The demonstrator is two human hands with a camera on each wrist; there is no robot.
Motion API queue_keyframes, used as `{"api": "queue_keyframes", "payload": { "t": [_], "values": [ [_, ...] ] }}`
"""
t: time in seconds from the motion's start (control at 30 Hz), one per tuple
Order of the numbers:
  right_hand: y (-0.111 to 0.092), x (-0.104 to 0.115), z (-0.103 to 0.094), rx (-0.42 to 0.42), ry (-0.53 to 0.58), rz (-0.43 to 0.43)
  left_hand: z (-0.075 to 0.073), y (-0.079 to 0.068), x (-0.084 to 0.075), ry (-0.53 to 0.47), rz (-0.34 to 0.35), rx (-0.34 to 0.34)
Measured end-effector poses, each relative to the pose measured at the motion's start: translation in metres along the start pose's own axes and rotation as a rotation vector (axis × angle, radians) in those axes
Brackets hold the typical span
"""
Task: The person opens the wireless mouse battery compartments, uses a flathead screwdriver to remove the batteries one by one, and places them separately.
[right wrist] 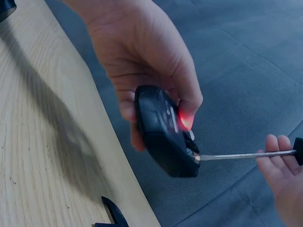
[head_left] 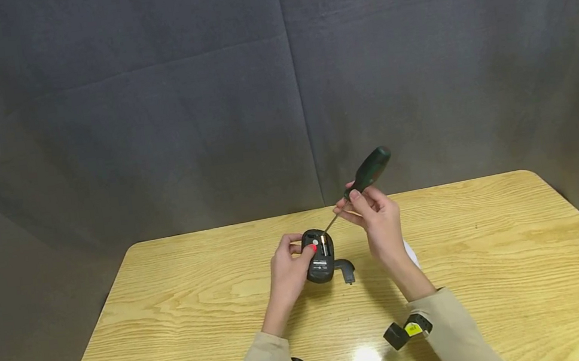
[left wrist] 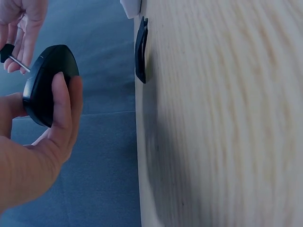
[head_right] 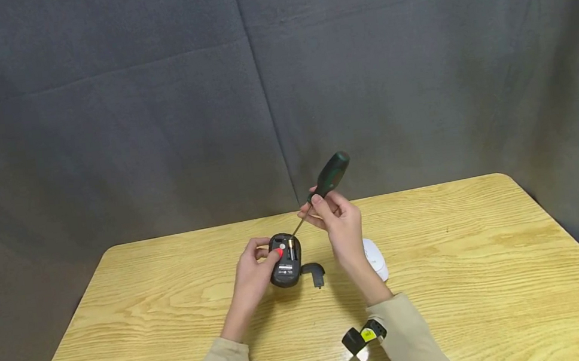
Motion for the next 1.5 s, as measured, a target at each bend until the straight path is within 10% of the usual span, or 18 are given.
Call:
{"api": "queue_keyframes", "payload": {
  "t": [0.53,1.5],
  "values": [
    [0.004,0.004,-0.013,-0.131,0.071,0.247,0.000,-0.004,-0.001,0.129,0.020,-0.052],
    [0.017,0.042,-0.072,-0.104,0.051,0.322,-0.012,-0.001,0.001,-0.019,-0.039,-0.056]
  ]
}}
Point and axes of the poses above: each hand's wrist, its own y-axis towards the middle knuckle, its own z-axis out of the palm, x = y × z, the point moved 2 cm from there along y, towards the middle knuckle, and after that the axes turned 3 degrees about x, right-handed, at the moved point
